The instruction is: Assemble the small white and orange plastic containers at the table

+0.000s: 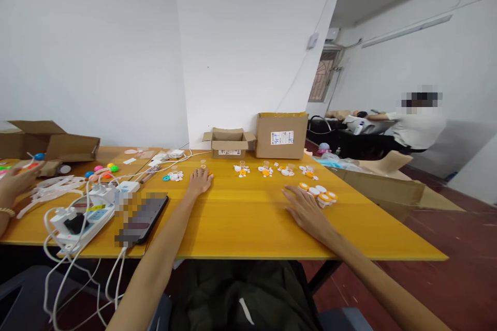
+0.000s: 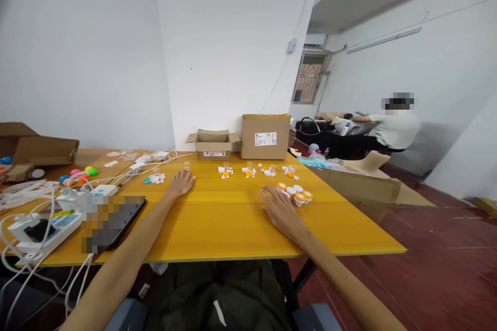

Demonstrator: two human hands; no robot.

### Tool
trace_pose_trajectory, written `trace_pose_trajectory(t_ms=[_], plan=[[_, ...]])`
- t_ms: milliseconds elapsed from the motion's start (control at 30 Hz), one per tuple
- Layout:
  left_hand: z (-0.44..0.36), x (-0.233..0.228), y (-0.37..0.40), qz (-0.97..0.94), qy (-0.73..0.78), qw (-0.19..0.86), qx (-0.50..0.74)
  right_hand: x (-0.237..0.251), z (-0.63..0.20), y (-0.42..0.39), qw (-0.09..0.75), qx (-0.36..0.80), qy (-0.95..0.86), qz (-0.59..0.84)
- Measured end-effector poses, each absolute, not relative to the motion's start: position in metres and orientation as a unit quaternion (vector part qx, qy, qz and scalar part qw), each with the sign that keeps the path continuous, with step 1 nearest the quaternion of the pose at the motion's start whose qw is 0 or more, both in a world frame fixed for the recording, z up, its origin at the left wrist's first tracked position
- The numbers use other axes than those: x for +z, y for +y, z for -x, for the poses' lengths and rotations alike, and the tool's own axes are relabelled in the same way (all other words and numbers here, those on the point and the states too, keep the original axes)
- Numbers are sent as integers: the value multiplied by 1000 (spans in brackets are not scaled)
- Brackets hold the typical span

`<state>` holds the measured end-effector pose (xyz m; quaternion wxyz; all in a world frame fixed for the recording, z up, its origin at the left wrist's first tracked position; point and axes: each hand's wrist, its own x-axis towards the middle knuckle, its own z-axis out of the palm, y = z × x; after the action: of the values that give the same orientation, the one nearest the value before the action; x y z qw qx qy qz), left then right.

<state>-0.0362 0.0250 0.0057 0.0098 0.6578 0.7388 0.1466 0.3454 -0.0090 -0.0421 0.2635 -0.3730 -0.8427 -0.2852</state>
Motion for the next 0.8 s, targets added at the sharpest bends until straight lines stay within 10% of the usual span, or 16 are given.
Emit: trace_pose_trajectory(t_ms=[800], plan=[[37, -20, -1, -726, 628, 32, 277, -25, -87, 117, 342, 337, -800, 360]])
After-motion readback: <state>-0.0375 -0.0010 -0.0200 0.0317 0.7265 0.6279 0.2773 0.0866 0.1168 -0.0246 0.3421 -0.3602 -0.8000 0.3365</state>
